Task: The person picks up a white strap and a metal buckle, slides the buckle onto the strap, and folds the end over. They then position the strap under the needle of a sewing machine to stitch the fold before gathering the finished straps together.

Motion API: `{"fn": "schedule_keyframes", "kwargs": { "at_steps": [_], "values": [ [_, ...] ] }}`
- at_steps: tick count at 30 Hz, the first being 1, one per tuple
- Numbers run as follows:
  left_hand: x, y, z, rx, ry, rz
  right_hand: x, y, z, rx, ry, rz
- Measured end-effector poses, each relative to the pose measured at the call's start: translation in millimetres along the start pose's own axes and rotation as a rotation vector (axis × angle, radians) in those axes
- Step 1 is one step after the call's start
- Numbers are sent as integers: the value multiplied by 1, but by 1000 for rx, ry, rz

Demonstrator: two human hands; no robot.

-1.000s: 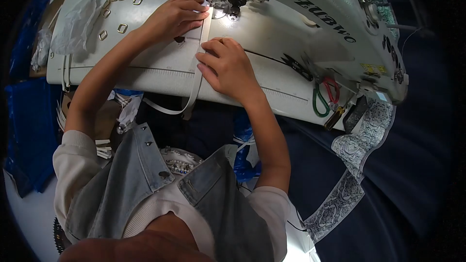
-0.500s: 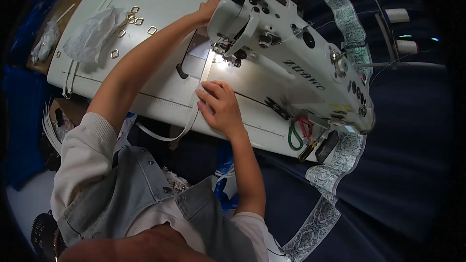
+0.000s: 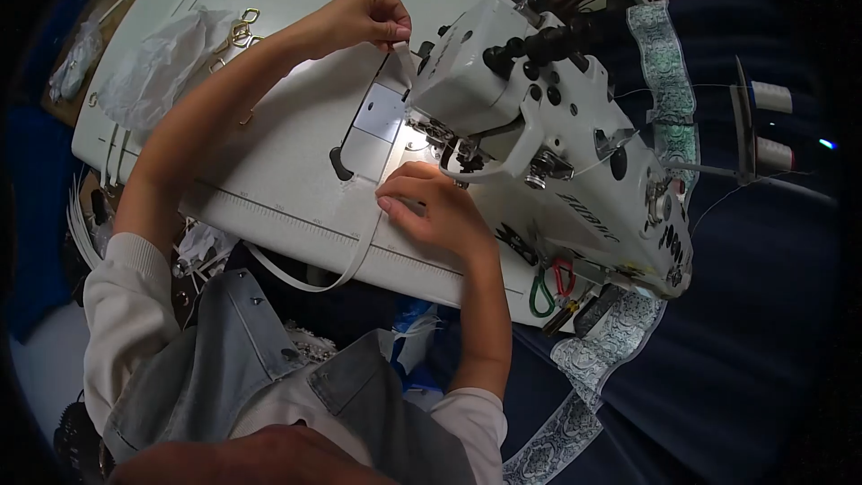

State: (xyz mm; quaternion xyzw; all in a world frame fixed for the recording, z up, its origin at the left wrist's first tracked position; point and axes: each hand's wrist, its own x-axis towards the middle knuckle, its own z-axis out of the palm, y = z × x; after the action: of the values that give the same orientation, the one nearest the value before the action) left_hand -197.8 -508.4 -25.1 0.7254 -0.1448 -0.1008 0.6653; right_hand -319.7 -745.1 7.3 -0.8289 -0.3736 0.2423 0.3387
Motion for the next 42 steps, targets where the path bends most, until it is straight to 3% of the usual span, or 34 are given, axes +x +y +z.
{"fn": "schedule_keyframes", "kwargs": {
  "at_steps": [4,8,11,17,30,33,36,37,39,42],
  "values": [
    [-3,4,2,-15,5,-32,2,1,2,71,12,40],
    [-41,17,15,-93,-161,22,0,4,6,137,55,-7],
    [-92,9,43,471,-117,325,0,7,6,61,67,-69],
    [-120,-17,59,568,-41,494,1,9,4,21,58,-81],
    [-119,-17,59,548,-27,502,-2,9,10,38,90,-52],
    [-112,-9,58,566,83,534,-2,9,9,49,98,-43],
    [-95,-6,49,-209,184,144,0,8,6,-25,60,-113],
    [-85,-6,41,-207,183,143,0,8,6,-29,66,-116],
    [-68,-1,26,-286,185,-66,-2,8,7,-39,60,-122],
    [-56,3,26,-304,204,-140,-5,5,9,9,92,-50]
  ]
}}
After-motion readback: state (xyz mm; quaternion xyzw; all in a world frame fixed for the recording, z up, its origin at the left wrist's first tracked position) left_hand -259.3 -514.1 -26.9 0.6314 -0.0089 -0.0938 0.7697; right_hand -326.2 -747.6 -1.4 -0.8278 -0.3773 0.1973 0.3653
